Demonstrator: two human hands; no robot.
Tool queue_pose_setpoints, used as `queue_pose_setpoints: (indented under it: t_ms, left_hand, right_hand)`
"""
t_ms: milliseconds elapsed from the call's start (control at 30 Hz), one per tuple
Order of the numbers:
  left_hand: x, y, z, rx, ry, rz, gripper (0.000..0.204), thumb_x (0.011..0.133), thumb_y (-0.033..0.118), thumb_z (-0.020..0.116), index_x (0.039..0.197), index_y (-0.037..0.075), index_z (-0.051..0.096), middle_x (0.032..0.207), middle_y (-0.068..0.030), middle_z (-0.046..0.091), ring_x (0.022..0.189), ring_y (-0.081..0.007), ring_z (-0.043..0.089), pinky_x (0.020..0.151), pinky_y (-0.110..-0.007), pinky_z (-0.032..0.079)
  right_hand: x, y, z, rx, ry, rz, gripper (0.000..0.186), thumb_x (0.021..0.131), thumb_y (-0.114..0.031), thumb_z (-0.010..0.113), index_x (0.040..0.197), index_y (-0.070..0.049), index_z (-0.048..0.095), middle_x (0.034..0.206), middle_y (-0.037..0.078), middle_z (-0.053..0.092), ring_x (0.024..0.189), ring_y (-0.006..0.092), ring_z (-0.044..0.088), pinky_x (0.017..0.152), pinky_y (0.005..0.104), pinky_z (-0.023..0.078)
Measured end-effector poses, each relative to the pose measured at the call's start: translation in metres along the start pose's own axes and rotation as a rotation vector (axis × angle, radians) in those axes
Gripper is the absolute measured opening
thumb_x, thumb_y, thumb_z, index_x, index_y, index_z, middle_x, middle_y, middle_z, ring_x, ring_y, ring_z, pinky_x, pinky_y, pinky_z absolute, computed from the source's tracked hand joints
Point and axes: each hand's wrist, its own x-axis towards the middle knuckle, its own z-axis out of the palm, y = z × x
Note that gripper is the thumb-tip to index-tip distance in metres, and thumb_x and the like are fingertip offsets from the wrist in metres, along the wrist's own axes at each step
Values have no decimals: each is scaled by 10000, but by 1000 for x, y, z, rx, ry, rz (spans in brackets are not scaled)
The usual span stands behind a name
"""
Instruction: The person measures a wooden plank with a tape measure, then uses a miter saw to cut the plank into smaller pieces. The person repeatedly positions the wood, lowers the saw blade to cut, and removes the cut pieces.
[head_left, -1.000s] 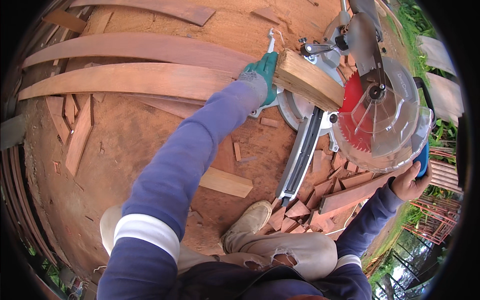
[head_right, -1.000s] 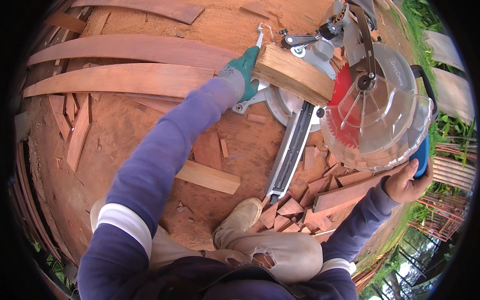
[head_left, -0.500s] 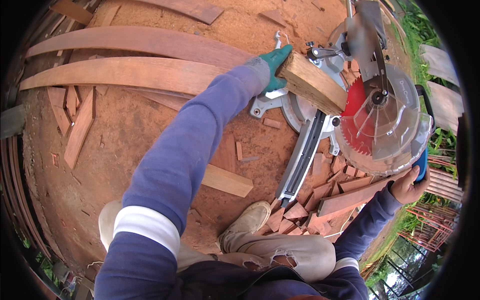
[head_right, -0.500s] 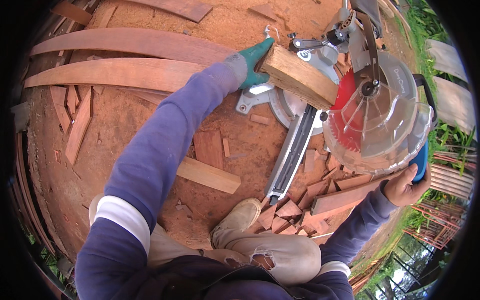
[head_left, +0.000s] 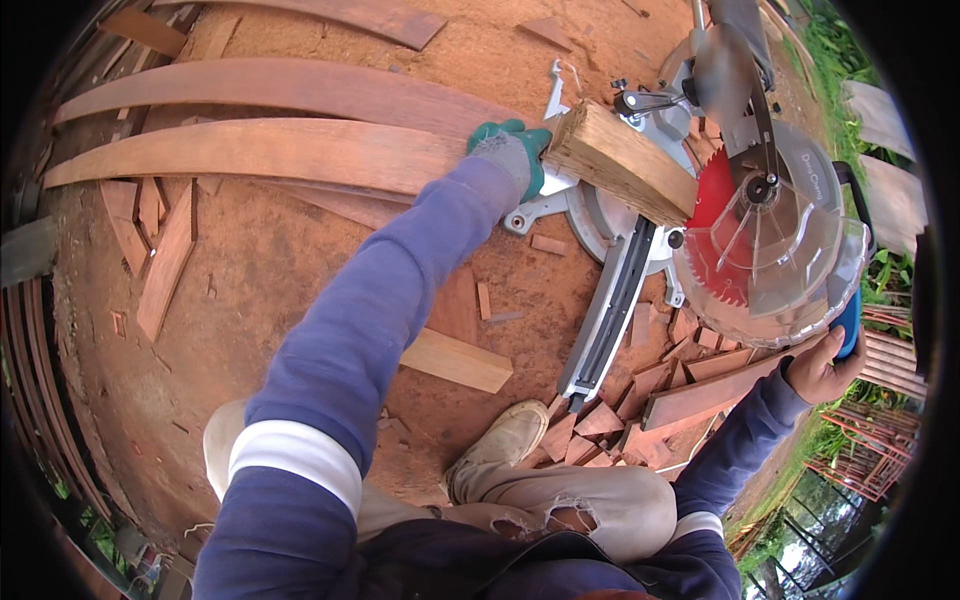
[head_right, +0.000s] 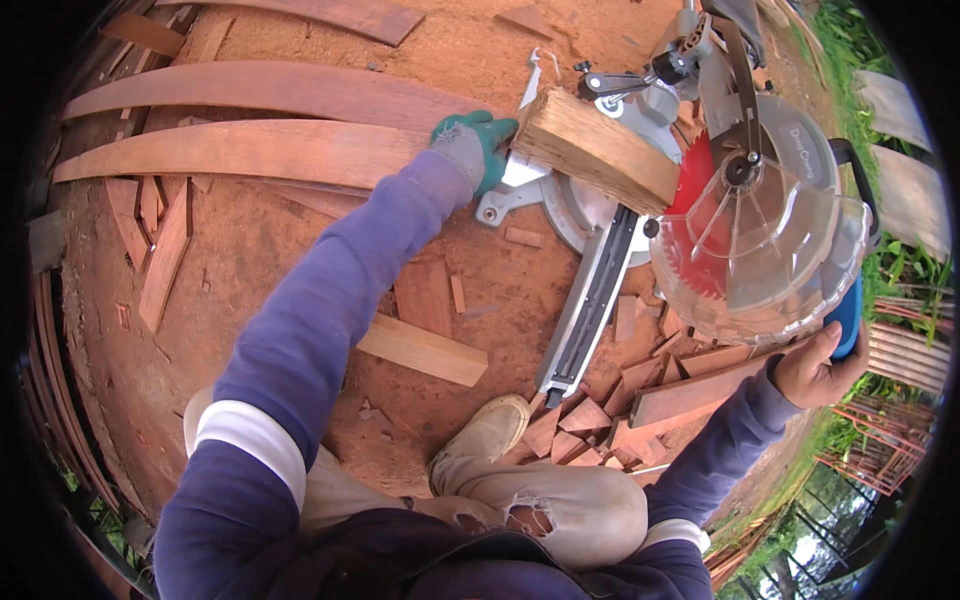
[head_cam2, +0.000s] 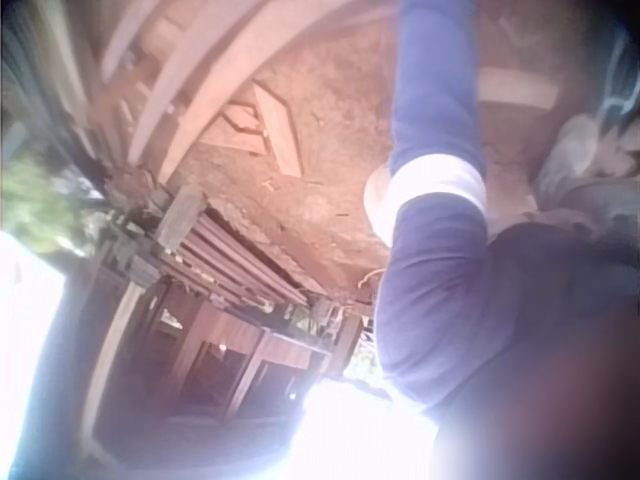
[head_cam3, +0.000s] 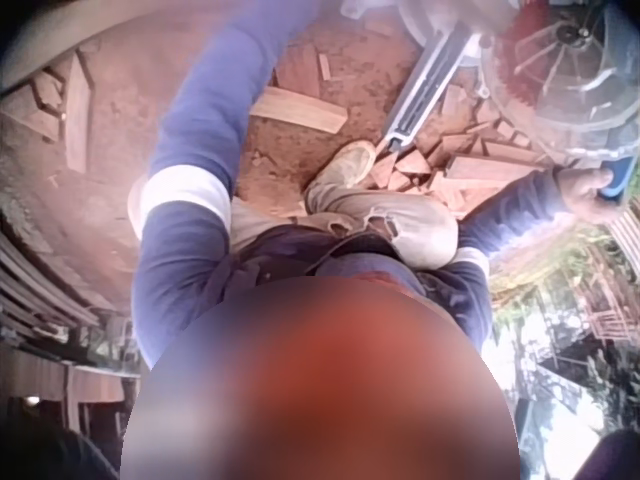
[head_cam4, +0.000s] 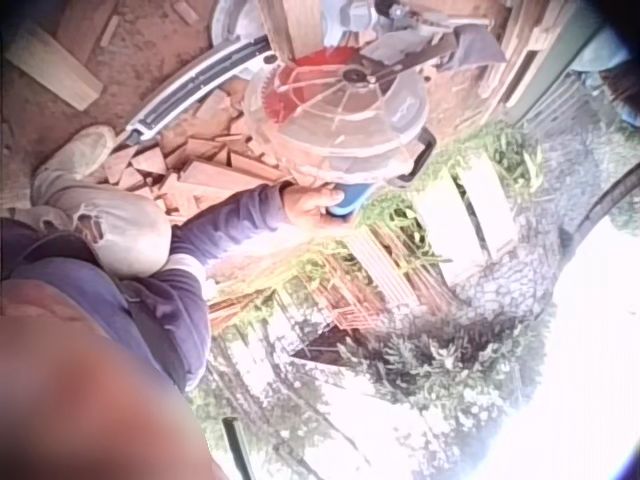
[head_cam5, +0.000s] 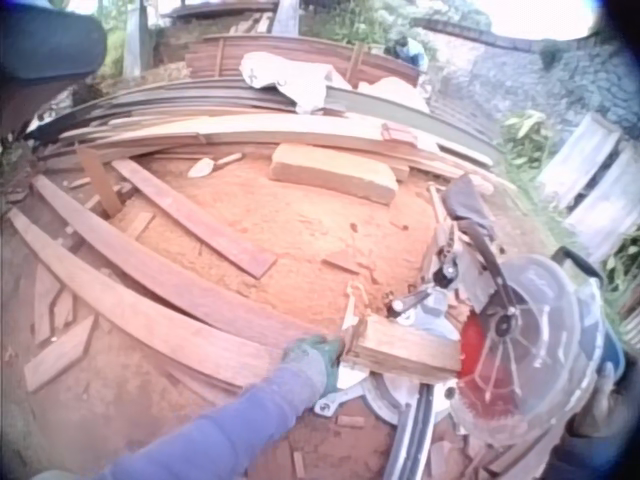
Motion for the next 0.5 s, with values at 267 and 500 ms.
queue_pose_setpoints:
  t_ms: [267, 500]
  left_hand:
    - [3, -3, 22, 72, 89, 15, 436, 1001, 215, 521, 1434, 211, 561, 1420, -65, 607, 1435, -238, 433, 1248, -467, 182]
    - [1, 4, 9, 80, 40, 10, 498, 984, 269, 545, 1474, 193, 503, 1432, -68, 597, 1410, -240, 470, 1240, -462, 214]
  right_hand:
    - [0, 5, -1, 7, -3, -5, 346, 949, -179, 680, 1169, 85, 639, 1077, 167, 688, 922, 224, 643, 864, 336, 521]
    - [1, 4, -2, -10, -9, -19, 355, 951, -186, 677, 1175, 87, 637, 1081, 170, 686, 928, 225, 641, 868, 340, 520]
